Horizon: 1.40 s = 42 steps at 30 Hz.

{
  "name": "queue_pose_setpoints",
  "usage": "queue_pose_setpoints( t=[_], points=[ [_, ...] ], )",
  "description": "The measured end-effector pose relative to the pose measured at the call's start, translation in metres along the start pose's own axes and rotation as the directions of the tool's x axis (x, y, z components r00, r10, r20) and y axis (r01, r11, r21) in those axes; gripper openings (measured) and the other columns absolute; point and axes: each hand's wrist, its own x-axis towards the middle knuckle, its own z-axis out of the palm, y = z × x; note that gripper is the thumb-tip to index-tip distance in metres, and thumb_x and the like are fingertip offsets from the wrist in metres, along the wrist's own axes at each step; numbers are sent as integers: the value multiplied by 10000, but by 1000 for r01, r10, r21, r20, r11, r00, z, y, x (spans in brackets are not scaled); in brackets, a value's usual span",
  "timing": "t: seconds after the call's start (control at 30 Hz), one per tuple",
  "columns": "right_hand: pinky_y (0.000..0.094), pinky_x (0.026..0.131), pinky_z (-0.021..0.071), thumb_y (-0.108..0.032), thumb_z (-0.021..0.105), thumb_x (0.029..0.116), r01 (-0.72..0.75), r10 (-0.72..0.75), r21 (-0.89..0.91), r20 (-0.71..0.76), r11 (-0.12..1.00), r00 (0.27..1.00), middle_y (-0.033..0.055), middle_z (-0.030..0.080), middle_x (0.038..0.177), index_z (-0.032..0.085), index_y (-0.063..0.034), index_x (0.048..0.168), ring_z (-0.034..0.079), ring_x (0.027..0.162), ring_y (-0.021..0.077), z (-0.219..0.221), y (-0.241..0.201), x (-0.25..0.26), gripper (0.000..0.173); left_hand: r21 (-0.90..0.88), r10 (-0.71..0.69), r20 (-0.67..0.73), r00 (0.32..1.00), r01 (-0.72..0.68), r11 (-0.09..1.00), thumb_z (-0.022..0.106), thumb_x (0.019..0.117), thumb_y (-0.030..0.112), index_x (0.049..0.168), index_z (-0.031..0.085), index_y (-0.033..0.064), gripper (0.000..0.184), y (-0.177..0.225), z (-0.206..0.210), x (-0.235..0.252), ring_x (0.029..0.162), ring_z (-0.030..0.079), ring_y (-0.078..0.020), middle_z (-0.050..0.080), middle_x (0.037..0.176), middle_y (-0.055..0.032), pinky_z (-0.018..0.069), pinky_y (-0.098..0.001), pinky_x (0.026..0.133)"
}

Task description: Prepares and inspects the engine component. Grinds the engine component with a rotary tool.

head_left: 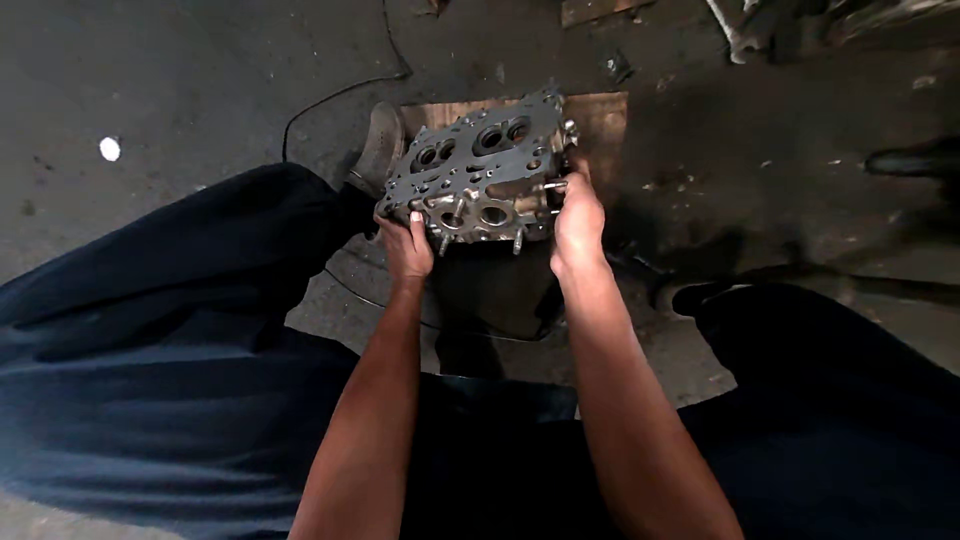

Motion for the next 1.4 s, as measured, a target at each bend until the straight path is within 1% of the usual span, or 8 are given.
queue_pose_setpoints(
  t=[0.23, 0.4, 0.6, 0.77, 0.9, 1.13, 1.27, 1.4],
  points=[
    [405, 1174, 351, -247, 377, 1024, 16, -16, -12, -33, 1000, 999, 31, 345, 1646, 391, -173, 1592, 360, 1474, 147, 5, -1, -3, 574, 3, 6, -12, 1000, -6, 1000, 327, 1055, 490, 1586, 118, -112, 830, -4, 2, 1, 1404, 493, -383, 464, 1493, -345, 388, -467, 1177],
    [370, 1082, 442, -236, 373, 1046, 3, 0, 60, -45, 998, 999, 29, 467, 1557, 440, -150, 1551, 489, 1357, 128, -1, -2, 1, 516, 4, 12, -16, 1000, -11, 1000, 336, 1047, 503, 1579, 129, -115, 841, 1, 5, 0, 1341, 557, -379, 527, 1430, -339, 444, -480, 1128],
    [384, 1063, 460, -228, 394, 1015, -5, 8, 97, -28, 995, 1000, 27, 484, 1539, 453, -159, 1544, 509, 1338, 136, -11, 5, 12, 537, 30, 40, -16, 999, -39, 999, 340, 1046, 494, 1576, 143, -120, 834, 6, 7, -3, 1372, 522, -400, 499, 1450, -355, 416, -490, 1153],
    [387, 984, 501, -253, 363, 1067, -43, 48, 124, -45, 991, 998, 49, 610, 1350, 520, -141, 1480, 589, 1191, 146, -19, 5, 19, 456, 50, 49, -6, 999, -49, 998, 349, 1056, 479, 1571, 124, -143, 838, 16, 7, -4, 1377, 504, -430, 490, 1437, -380, 399, -506, 1161],
    [399, 988, 506, -242, 387, 1042, -61, 71, 168, -54, 984, 996, 38, 615, 1364, 540, -157, 1478, 592, 1209, 149, -25, 9, 23, 470, 42, 86, -12, 996, -86, 995, 375, 1051, 456, 1571, 161, -123, 807, 19, 9, -5, 1387, 503, -391, 495, 1455, -346, 389, -472, 1172],
    [421, 936, 526, -273, 407, 1047, -103, 120, 180, -88, 978, 989, 50, 646, 1271, 571, -151, 1438, 615, 1141, 166, -22, 3, 23, 441, 16, 93, -21, 995, -93, 996, 398, 1033, 457, 1558, 219, -86, 776, 19, 8, 3, 1304, 580, -344, 580, 1373, -290, 463, -476, 1100],
    [403, 786, 553, -365, 413, 1069, -130, 154, 206, -106, 970, 982, 45, 661, 965, 643, -115, 1109, 649, 905, 164, -20, -6, 26, 342, -55, 125, 1, 992, -125, 991, 446, 1027, 433, 1552, 241, -72, 757, 28, 2, 13, 1305, 583, -311, 578, 1391, -262, 465, -468, 1106],
    [413, 776, 557, -368, 414, 1062, -160, 194, 256, -115, 953, 974, 53, 663, 975, 643, -118, 1116, 653, 896, 177, -24, -8, 29, 344, -73, 174, 40, 984, -170, 983, 461, 1022, 444, 1549, 263, -64, 758, 36, -2, 26, 1334, 560, -295, 556, 1423, -254, 442, -454, 1137]
  ],
)
